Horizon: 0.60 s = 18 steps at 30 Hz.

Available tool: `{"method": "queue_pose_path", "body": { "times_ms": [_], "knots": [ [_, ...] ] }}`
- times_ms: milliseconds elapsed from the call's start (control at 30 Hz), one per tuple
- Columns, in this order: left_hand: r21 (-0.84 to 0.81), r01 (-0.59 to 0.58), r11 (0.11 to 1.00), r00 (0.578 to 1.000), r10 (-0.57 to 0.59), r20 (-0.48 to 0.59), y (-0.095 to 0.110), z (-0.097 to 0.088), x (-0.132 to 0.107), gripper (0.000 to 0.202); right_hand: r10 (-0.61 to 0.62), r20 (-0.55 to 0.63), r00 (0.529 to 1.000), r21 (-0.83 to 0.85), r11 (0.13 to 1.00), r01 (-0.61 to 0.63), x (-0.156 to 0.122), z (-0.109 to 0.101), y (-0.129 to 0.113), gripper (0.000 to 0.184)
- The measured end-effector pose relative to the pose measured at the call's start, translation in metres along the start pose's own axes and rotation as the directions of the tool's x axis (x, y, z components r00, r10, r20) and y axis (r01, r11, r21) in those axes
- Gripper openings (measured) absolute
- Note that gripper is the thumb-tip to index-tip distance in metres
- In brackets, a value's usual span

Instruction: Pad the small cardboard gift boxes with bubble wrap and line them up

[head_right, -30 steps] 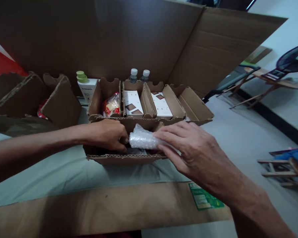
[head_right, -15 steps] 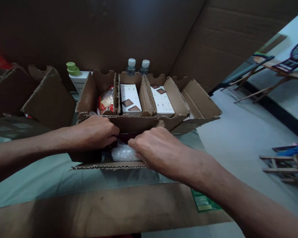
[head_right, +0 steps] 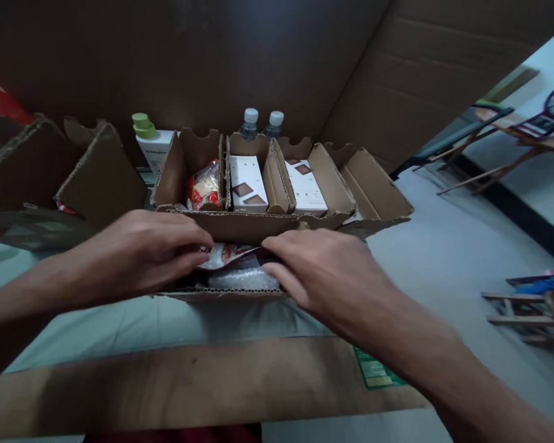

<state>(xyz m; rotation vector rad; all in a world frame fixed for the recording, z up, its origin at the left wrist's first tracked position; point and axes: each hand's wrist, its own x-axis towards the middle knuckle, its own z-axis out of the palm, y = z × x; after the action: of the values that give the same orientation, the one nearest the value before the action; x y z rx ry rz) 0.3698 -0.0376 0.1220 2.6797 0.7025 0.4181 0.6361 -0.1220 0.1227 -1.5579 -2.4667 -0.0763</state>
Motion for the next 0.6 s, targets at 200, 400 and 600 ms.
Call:
{"method": "queue_pose_path", "body": {
  "times_ms": [200,400,600],
  "knots": [
    [-0.277,0.332,0.902,0.702,-0.433,-0.566,0.012,0.049,-0.116,0.024,0.452,-0.283,0.846,0.202,0.890,-0.408,-0.100,0.006,0.012,0.035],
    [-0.614,0.315,0.723,0.776,-0.569,-0.272,0.003,0.152,-0.106,0.088,0.571,-0.065,0.818,0.539,0.711,-0.453,-0.094,0.102,0.006,0.071],
    [-0.710,0.247,0.659,0.781,-0.569,-0.256,0.017,0.159,-0.131,0.087,0.691,-0.119,0.713,0.637,0.604,-0.480,-0.090,0.134,-0.053,0.063]
  ]
}}
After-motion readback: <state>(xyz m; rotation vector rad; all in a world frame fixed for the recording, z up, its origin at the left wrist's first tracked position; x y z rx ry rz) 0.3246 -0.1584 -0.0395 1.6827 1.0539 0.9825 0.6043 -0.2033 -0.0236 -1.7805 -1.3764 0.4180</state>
